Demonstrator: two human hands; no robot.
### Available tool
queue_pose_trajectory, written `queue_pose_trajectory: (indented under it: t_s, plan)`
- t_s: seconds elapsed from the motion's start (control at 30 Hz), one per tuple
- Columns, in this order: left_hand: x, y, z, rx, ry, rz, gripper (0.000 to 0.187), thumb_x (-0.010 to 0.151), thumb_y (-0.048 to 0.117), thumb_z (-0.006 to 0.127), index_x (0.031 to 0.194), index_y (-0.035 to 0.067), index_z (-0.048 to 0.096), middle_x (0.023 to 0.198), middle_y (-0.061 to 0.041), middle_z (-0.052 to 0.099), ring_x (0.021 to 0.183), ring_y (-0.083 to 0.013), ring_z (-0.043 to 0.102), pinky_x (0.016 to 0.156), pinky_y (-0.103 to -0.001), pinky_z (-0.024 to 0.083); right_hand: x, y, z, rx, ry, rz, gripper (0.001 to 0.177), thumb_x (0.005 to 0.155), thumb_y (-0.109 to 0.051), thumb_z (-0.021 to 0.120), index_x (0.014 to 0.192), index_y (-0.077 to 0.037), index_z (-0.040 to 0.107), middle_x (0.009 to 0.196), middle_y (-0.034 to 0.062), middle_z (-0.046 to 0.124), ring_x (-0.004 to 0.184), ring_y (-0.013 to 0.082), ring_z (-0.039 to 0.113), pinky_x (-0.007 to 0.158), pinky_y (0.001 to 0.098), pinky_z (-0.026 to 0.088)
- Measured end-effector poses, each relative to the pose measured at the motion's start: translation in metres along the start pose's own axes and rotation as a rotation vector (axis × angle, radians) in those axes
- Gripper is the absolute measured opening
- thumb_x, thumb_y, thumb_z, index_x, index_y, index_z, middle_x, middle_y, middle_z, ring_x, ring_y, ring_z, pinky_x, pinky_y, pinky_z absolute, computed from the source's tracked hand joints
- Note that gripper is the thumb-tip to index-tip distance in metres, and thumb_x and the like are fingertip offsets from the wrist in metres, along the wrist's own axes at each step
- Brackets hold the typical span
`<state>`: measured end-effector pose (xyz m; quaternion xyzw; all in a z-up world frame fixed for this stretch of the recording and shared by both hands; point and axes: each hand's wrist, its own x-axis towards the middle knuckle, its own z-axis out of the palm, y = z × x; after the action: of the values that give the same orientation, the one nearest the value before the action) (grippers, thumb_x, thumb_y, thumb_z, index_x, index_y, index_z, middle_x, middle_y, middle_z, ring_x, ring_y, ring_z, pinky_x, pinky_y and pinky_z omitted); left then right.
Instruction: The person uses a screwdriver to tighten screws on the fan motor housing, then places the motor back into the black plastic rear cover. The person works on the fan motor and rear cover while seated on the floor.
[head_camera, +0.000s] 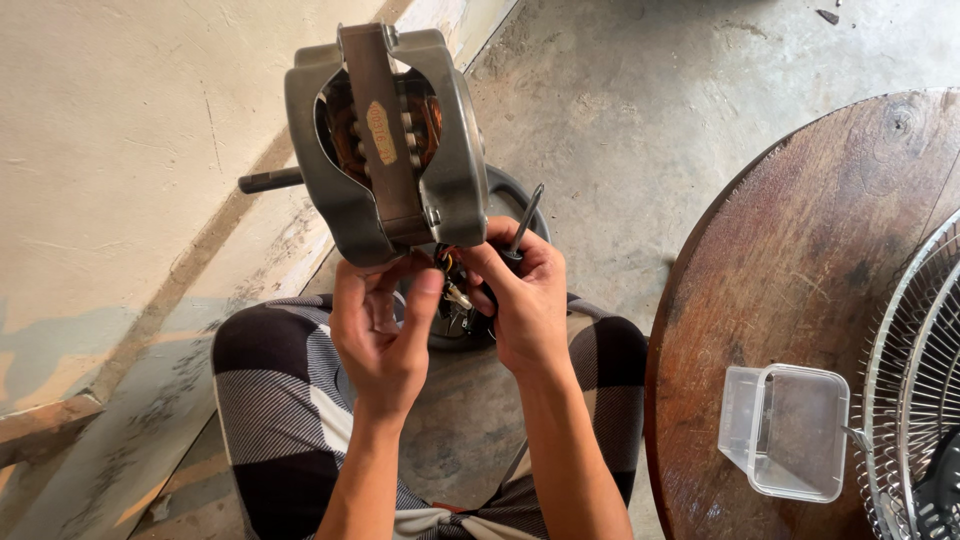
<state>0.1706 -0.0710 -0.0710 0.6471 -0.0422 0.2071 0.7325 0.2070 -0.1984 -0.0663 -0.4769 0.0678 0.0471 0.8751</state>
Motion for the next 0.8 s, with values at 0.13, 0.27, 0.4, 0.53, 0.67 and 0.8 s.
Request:
queue_pose_trajectory:
  t_s: [0.13,0.27,0.4,0.53,0.67,0.8]
  plan:
    - [0.0,0.001,0.001,-0.006,0.077,-0.061,0.013,0.111,0.004,0.057,0.123,0.001,0.06,0.105,-0.006,0.071,0.093,-0.0102,0.068,0.09,-0.027,0.056,0.001,0.0,-0.001,-0.012,-0.013,-0.013,0.008,0.099,-0.003,0.071,0.104,0.003,0.071,0.077,0.001,0.061,0.057,0.002,0.045,0.047,0.0186,0.031]
    - [0.003,0.001,0.005,-0.02,0.143,-0.102,0.009,0.109,0.001,0.06,0.117,-0.001,0.063,0.1,-0.005,0.071,0.091,-0.0105,0.069,0.084,-0.026,0.056,0.001,0.001,0.003,-0.037,0.022,-0.009,0.009,0.097,-0.003,0.07,0.104,0.003,0.071,0.08,0.002,0.065,0.059,0.0019,0.046,0.046,0.0191,0.032]
    - [0.004,-0.002,0.008,-0.15,0.193,-0.144,0.01,0.106,0.001,0.063,0.115,-0.001,0.066,0.098,-0.006,0.072,0.088,-0.0115,0.068,0.083,-0.027,0.056,0.0,0.002,0.003,-0.055,0.035,-0.026,0.008,0.097,-0.003,0.07,0.103,0.003,0.071,0.083,0.0018,0.067,0.06,0.0019,0.047,0.047,0.0194,0.032]
    - [0.007,-0.008,0.007,-0.319,0.225,-0.184,0.01,0.103,-0.001,0.067,0.113,-0.001,0.068,0.098,-0.006,0.072,0.087,-0.0135,0.066,0.083,-0.028,0.053,-0.002,0.004,0.001,-0.048,0.005,-0.051,0.007,0.101,-0.004,0.071,0.103,0.002,0.072,0.076,-0.001,0.06,0.059,0.0008,0.044,0.047,0.0178,0.03]
    - [0.009,-0.012,0.003,-0.395,0.227,-0.232,0.01,0.101,-0.002,0.069,0.111,-0.001,0.07,0.098,-0.006,0.071,0.088,-0.0134,0.064,0.084,-0.029,0.052,-0.001,0.003,0.002,-0.042,0.009,-0.042,0.006,0.099,-0.004,0.071,0.102,0.001,0.071,0.078,-0.0009,0.063,0.059,0.0006,0.044,0.047,0.018,0.03]
    - [0.01,-0.013,-0.001,-0.438,0.21,-0.282,0.009,0.1,-0.002,0.068,0.109,0.0,0.071,0.098,-0.006,0.073,0.089,-0.0134,0.065,0.086,-0.029,0.052,-0.001,0.0,0.006,-0.061,0.048,-0.043,0.008,0.095,-0.005,0.071,0.102,-0.001,0.072,0.079,-0.0016,0.066,0.058,0.0002,0.044,0.046,0.018,0.03]
